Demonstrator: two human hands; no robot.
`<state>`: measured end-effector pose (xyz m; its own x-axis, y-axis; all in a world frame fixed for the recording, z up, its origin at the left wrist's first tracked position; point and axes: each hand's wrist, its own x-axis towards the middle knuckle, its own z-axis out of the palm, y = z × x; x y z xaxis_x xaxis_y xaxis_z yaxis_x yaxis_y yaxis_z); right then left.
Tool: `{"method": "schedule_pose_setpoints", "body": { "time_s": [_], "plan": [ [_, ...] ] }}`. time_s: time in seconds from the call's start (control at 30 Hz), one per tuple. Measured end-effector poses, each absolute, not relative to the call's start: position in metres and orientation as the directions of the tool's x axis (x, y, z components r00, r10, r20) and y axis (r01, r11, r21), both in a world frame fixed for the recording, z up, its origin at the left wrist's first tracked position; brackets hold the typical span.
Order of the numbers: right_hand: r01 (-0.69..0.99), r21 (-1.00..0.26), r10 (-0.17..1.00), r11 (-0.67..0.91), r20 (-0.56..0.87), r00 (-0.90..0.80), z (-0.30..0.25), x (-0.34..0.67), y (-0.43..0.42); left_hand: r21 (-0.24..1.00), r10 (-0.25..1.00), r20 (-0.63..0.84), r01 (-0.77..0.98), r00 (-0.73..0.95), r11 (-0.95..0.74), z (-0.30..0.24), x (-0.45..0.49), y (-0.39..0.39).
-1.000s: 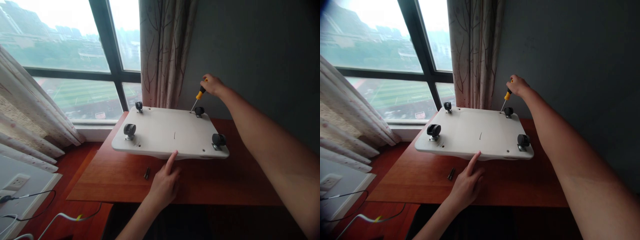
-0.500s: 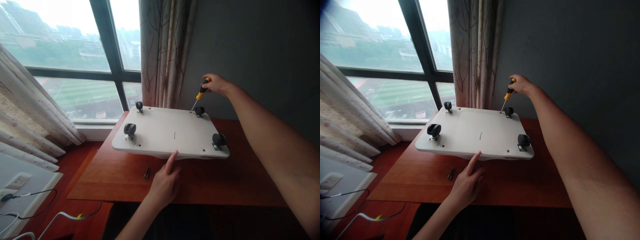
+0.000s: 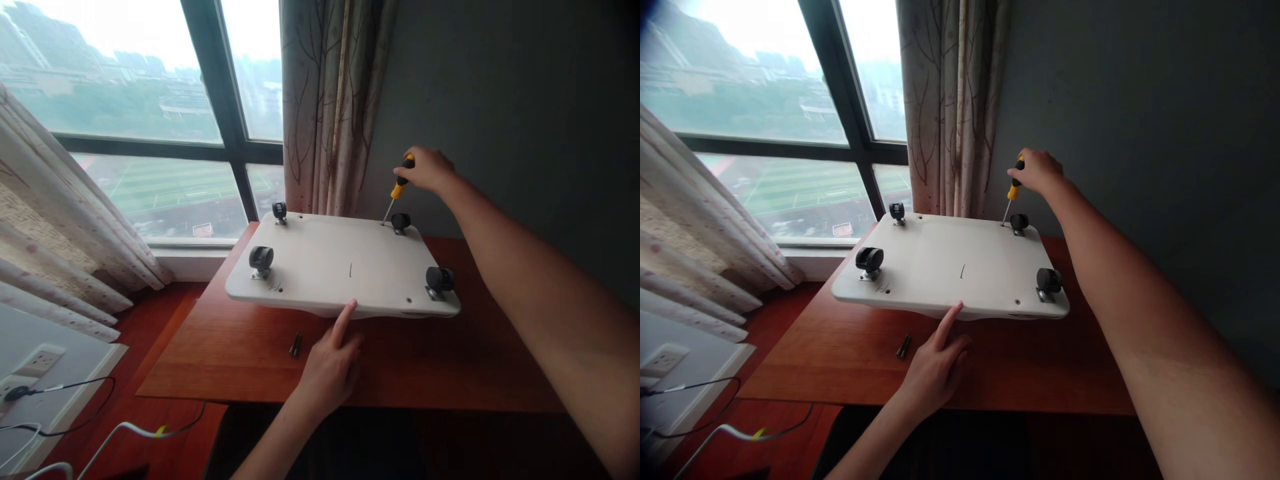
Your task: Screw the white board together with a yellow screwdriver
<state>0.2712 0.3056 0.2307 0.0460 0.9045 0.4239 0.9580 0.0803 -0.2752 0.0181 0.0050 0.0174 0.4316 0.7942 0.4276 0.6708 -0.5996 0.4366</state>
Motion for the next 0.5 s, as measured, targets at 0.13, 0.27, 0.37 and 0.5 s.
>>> {"method": "schedule_pose_setpoints", "body": {
  "time_s": [0.13,0.27,0.37,0.5],
  "plan": [
    [0.958,-0.285,0.886,0.012,0.447,0.122,0.225,0.275,0.305,0.444,0.794,0.421,0.664,0.438,-0.601,0.018,0.018,0.005],
    [0.879,-0.453,0.949,0.146,0.315,0.005,0.228,0.277,0.315,0.445,0.795,0.409,0.663,0.448,-0.602,0.016,0.017,0.005],
    [0.871,-0.455,0.949,0.188,0.312,-0.042,0.232,0.277,0.317,0.445,0.800,0.400,0.668,0.447,-0.596,0.016,0.017,0.004],
    [0.942,-0.324,0.903,0.086,0.425,0.064,0.231,0.270,0.307,0.451,0.808,0.387,0.673,0.444,-0.586,0.017,0.017,0.004]
  ]
}}
